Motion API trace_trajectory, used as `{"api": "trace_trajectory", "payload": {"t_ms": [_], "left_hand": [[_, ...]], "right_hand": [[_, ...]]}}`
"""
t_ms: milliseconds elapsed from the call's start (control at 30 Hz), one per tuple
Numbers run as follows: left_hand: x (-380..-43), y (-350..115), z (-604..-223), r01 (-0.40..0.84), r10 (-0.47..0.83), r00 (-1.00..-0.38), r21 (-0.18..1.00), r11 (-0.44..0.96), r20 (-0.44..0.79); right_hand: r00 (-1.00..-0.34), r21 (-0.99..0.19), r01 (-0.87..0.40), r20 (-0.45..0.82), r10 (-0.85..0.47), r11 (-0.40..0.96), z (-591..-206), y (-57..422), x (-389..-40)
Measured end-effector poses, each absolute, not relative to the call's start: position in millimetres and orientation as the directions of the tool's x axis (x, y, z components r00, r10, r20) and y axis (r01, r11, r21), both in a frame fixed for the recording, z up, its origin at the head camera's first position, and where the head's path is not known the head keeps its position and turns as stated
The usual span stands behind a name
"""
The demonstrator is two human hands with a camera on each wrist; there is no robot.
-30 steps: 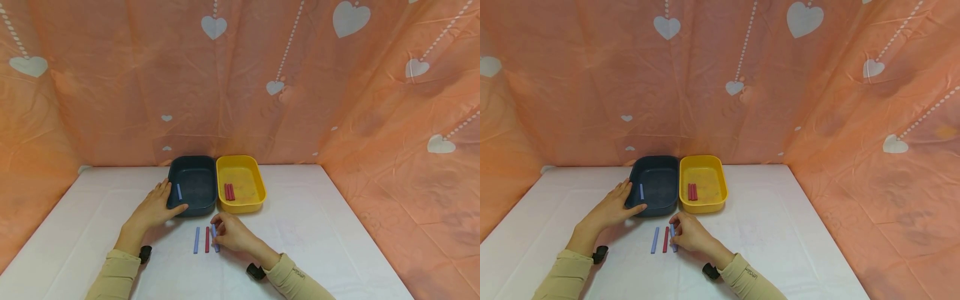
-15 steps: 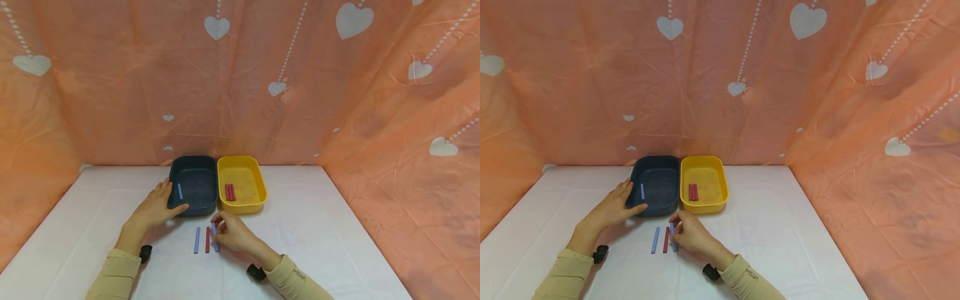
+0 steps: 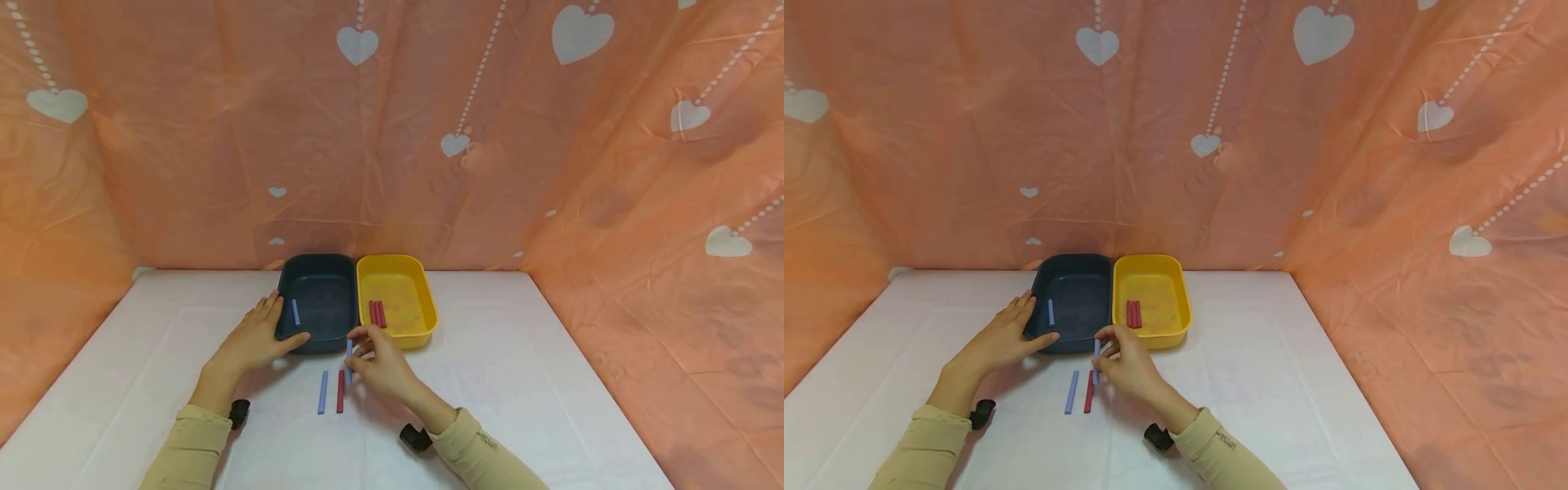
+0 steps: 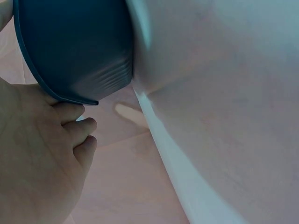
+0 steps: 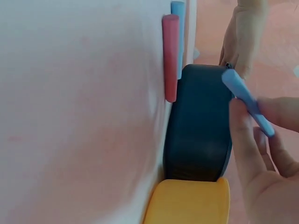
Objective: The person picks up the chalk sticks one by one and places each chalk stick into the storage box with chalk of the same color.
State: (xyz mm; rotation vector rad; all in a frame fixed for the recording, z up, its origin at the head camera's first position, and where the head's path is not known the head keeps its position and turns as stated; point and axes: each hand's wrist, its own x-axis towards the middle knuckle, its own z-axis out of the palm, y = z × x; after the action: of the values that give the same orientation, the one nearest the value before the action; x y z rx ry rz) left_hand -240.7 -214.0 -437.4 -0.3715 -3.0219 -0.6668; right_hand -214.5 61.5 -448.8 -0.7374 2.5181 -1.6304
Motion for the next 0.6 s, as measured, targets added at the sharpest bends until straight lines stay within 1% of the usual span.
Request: {"api": "trace_trajectory", "payload": {"t_ms": [200, 367, 500, 600], "left_hand": [[-240, -214, -435, 0.241, 0.23, -0.97, 0.42, 0.875, 0.077], [-239, -214, -433, 0.243, 0.231, -0.97, 0.426, 0.871, 0.082], [-240, -214, -435, 0.243, 0.23, -0.97, 0.43, 0.87, 0.084], [-241, -215, -437, 0.238, 0.226, -0.971, 0.427, 0.872, 0.079]], "right_hand": [[-0.902, -0.899, -0.345, 0.236, -0.362, 0.271, -441, 55, -224], [-0.893, -0.898, -0.388, 0.309, -0.328, 0.209, -437, 48, -239], [-0.888, -0.891, -0.411, 0.343, -0.305, 0.193, -433, 42, -250], [-0.89, -0.89, -0.411, 0.344, -0.298, 0.199, -429, 37, -258]]}}
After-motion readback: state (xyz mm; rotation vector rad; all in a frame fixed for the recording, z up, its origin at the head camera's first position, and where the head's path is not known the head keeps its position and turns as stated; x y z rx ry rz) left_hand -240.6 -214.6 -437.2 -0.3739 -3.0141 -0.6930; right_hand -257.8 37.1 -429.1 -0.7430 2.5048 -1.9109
